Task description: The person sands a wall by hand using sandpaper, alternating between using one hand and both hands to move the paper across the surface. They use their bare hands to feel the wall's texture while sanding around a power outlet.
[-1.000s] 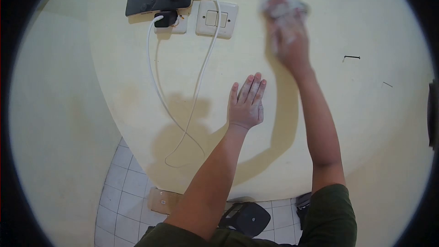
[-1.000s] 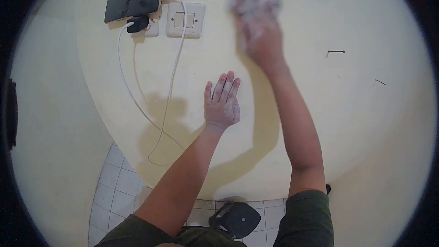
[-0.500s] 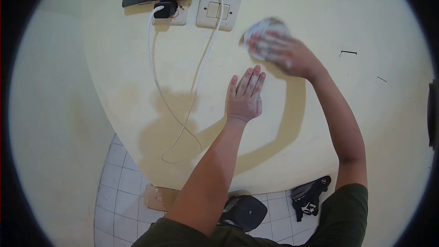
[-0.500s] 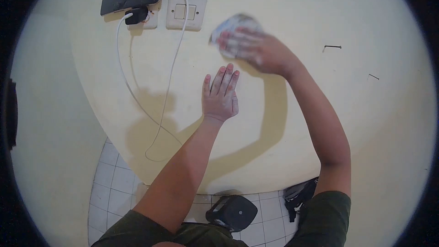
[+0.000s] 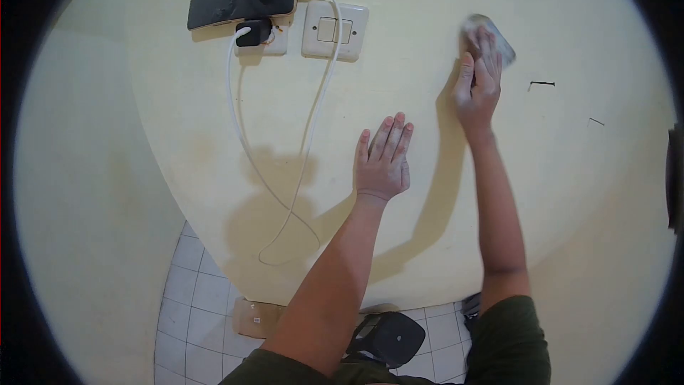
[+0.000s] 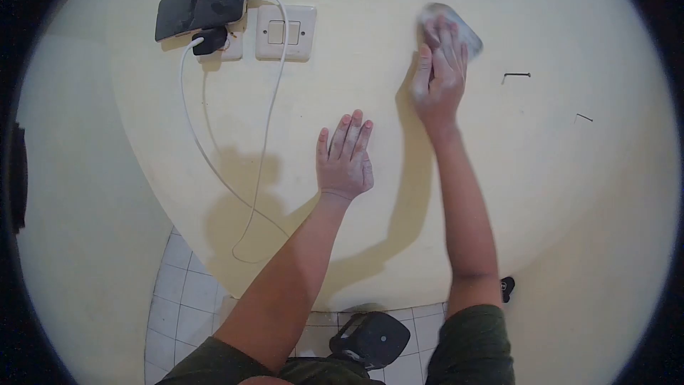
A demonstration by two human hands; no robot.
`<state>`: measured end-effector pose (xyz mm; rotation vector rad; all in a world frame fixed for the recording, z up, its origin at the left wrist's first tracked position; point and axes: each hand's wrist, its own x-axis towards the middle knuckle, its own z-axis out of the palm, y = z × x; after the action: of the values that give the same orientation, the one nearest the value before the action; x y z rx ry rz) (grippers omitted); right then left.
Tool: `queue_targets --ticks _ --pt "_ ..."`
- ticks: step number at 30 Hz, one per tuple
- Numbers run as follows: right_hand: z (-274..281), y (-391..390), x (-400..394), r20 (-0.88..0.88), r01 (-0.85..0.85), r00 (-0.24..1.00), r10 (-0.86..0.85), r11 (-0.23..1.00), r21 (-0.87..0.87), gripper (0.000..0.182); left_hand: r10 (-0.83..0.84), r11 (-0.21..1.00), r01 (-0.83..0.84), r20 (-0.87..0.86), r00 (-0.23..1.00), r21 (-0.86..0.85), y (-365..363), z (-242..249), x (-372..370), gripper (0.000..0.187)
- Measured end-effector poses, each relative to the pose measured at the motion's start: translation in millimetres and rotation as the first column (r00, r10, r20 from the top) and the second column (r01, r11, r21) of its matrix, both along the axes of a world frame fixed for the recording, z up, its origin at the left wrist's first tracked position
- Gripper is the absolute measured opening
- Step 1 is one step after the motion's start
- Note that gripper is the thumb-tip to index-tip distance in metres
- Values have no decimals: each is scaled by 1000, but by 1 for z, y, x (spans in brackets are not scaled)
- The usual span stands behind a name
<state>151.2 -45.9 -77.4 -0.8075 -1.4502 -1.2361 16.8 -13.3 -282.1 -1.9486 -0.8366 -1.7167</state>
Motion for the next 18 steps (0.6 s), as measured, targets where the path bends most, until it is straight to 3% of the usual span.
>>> queue_targets --ticks 3,4,5,8,11,14,15,17,18 --pt "-37 -2 -35 315 137 947 -71 972 -193 42 -12 1000 11 23 1000 17 5 -1 0 63" --pt "-44 -15 -62 424 224 904 -51 903 -368 50 -59 998 58 45 997 20 10 -6 5 62" --pt "-48 -15 -62 346 201 935 -79 921 -334 52 -103 994 102 66 993 25 15 -13 8 62" --pt "-45 -15 -57 32 179 984 -177 973 -148 58 -5 999 5 1 1000 54 8 -3 0 60" --pt "-55 -4 -63 -154 127 979 -133 991 -47 56 -43 999 43 26 999 2 10 -7 2 64" --pt "-78 -7 -99 89 28 996 4 934 -356 54 -3 950 18 49 999 -312 -4 3 2 71" --pt "-79 -11 -106 131 20 990 41 903 -430 54 -2 971 21 81 997 -239 0 -2 3 72" --pt "-67 -9 -90 -18 -45 999 42 949 -313 47 -13 996 27 158 987 -85 13 -9 8 75" --pt "-64 2 -76 -93 -55 995 33 968 -247 48 7 995 6 144 989 -95 16 -8 2 75"
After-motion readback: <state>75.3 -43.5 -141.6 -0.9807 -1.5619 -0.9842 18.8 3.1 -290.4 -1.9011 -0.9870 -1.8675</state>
